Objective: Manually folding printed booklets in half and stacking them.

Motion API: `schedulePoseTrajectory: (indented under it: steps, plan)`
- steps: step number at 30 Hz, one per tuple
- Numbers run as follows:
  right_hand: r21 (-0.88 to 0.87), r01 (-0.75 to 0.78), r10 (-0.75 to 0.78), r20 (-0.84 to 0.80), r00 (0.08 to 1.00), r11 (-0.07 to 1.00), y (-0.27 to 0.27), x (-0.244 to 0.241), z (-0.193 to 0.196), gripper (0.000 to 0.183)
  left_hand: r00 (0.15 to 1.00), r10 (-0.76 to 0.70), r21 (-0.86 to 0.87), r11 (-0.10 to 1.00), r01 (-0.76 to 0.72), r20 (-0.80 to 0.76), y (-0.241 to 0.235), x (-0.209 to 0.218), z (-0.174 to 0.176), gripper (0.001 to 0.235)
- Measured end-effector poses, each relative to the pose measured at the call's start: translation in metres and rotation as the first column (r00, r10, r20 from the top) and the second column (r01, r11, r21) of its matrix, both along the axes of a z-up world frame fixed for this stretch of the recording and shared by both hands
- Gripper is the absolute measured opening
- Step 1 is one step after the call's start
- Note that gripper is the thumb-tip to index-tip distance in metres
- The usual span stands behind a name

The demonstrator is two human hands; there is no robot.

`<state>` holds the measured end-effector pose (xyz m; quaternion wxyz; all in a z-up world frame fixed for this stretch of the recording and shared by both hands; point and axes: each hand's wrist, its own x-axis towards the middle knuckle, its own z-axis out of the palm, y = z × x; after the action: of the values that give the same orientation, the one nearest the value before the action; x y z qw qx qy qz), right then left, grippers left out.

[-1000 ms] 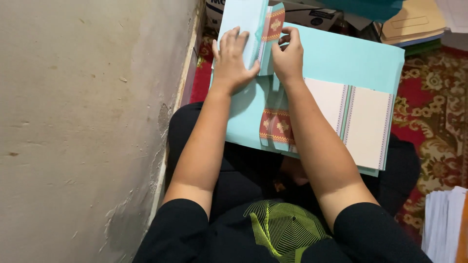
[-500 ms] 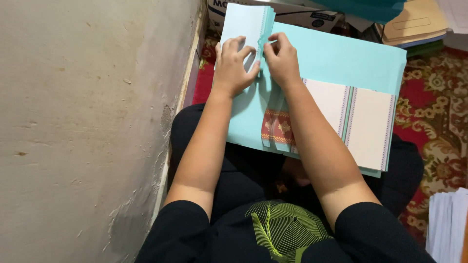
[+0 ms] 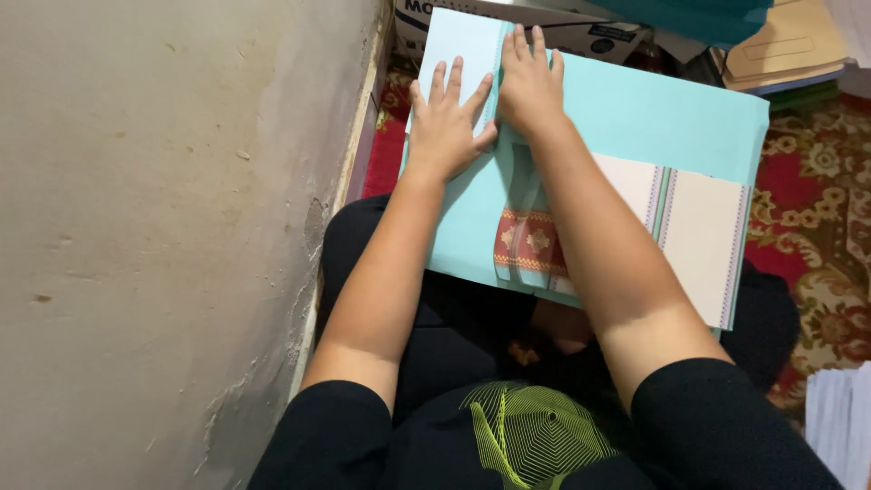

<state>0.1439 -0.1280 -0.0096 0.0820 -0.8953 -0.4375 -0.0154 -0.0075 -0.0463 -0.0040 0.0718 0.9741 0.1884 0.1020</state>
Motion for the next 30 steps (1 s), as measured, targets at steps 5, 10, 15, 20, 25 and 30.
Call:
schedulePoseTrajectory:
  steps: [5,10,15,20,25,30]
  plan:
    - [0.049,-0.102,0.1,0.046,0.994,0.994,-0.004,0.013,-0.005,0.072,0.998,0.024,0.028,0.999,-0.025,0.057,-0.001,0.0,0.0,0.072]
    - [0.055,-0.201,0.202,-0.002,0.979,0.978,-0.075,-0.048,0.057,0.066,0.981,0.028,0.029,0.999,-0.034,0.194,-0.011,-0.008,0.013,0.076]
    - [0.417,0.018,0.086,-0.231,0.969,0.909,-0.196,-0.131,0.118,0.054,0.914,-0.023,-0.019,0.999,0.034,0.405,-0.018,-0.016,0.037,0.059]
    - [0.474,0.135,-0.081,-0.134,0.988,0.87,-0.321,-0.156,0.098,0.041,0.749,-0.082,0.011,0.995,0.1,0.658,-0.035,-0.027,0.053,0.043]
    - [0.458,0.346,-0.36,-0.061,0.931,0.819,-0.405,-0.175,0.094,0.036,0.667,-0.149,-0.049,0.962,0.268,0.73,-0.136,-0.044,0.096,0.03]
    - [0.437,0.381,-0.419,-0.01,0.908,0.815,-0.447,-0.147,0.035,0.045,0.705,-0.471,0.029,0.841,0.54,0.53,-0.229,-0.034,0.046,0.05]
